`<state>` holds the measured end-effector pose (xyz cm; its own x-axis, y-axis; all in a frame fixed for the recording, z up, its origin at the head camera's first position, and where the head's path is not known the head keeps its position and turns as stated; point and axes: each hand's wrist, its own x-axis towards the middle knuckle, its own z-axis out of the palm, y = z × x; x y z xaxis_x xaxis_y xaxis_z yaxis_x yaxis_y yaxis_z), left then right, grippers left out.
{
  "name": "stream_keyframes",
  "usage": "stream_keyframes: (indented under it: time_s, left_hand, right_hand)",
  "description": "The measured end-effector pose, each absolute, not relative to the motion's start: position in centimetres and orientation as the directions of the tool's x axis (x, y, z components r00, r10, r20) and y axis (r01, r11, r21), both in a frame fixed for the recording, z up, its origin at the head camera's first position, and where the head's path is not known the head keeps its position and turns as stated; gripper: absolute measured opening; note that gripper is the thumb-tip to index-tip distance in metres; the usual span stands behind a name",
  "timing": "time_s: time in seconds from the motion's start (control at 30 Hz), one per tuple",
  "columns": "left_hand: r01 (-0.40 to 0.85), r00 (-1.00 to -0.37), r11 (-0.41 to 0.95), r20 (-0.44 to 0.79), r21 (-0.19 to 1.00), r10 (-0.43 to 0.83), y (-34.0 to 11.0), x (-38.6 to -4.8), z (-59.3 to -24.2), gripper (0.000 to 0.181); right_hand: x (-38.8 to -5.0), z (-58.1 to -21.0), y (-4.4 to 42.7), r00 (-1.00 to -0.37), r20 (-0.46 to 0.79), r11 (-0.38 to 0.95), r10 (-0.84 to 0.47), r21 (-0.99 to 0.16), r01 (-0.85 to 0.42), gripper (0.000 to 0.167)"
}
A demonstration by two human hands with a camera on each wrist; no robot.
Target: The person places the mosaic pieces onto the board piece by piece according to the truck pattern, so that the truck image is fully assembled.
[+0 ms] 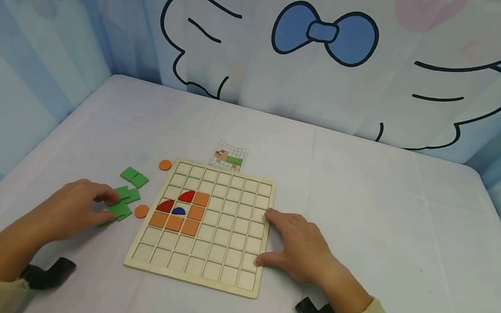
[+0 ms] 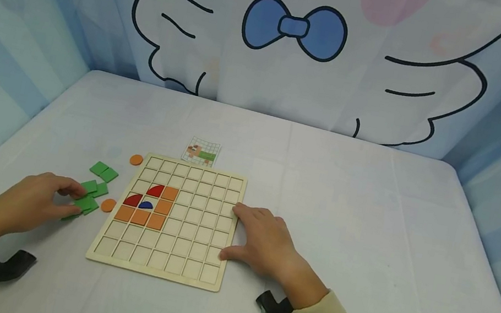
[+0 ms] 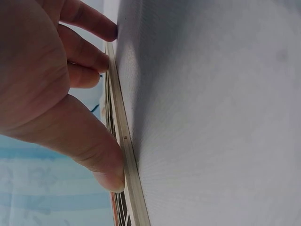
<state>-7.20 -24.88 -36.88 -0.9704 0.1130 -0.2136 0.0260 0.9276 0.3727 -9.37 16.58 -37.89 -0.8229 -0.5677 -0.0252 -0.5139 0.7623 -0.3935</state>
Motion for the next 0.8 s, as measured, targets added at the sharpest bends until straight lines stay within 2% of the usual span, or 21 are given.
stream_keyframes:
  time_s: [0.37, 0.8]
  left_hand:
    - [0.021, -0.968, 0.926, -0.224, 0.376, 0.112, -23.8, -7.5, -36.9, 0.036]
    - [0.098, -0.968, 0.908, -0.173, 0.407, 0.182, -21.3, -7.6, -35.9, 0.033]
  right_hand:
    - [-9.3, -38.0, 16.6, -0.824, -0.026, 0.763, -0.566, -0.395, -0.511, 0.083]
    - [-9.3, -38.0, 16.5, -0.823, -0.032, 0.765, -0.567, -0.391, -0.512, 0.083]
